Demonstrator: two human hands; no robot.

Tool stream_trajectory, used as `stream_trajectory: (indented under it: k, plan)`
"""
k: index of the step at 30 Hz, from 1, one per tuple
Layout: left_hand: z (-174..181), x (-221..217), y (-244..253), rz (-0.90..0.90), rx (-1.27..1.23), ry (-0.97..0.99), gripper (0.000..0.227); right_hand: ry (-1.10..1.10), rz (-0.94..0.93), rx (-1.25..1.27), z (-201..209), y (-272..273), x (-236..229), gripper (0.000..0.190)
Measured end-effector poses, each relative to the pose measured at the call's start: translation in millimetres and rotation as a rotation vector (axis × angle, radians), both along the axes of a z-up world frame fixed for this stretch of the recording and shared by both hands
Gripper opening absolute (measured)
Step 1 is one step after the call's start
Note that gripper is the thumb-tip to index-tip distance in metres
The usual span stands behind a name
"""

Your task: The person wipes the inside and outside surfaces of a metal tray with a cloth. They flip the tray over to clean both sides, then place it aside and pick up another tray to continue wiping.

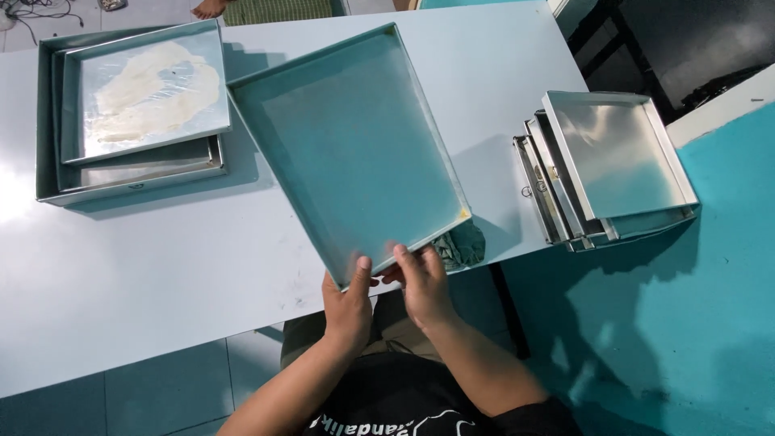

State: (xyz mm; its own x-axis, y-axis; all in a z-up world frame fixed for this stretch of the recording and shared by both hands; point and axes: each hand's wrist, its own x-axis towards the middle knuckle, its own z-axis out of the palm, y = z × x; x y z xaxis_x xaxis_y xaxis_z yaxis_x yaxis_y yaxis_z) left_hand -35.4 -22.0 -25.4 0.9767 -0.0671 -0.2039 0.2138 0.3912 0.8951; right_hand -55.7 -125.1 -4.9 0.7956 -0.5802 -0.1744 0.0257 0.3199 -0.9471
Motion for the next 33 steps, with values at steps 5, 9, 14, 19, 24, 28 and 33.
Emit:
stream_trajectory:
  k: [5,9,14,19,24,28,33]
  plan:
    - [-7,3,8,-0.218,0.008,-0.167,0.061,0.107,-0.103,-0.139,24,-42,-4,0.026]
    - [0,12,33,-0.281,0.086,-0.273,0.055,-0.091,-0.273,-0.167,41,-108,-19,0.011]
    - [-13,33,70,-0.12,0.14,-0.296,0.044,-0.243,-0.517,-0.162,69,-237,-66,0.032]
    - [-17,44,91,-0.072,0.176,-0.344,0.039,-0.201,-0.63,-0.019,99,-315,-81,0.019]
    - [-17,42,95,-0.126,0.306,-0.386,0.033,-0.094,-0.635,-0.068,84,-355,-89,0.015]
    - [-13,36,96,-0.182,0.465,-0.422,0.037,-0.055,-0.581,-0.029,62,-384,-100,0.019]
    - [-8,32,96,-0.226,0.553,-0.489,0.042,0.044,-0.602,-0.01,57,-384,-103,0.023]
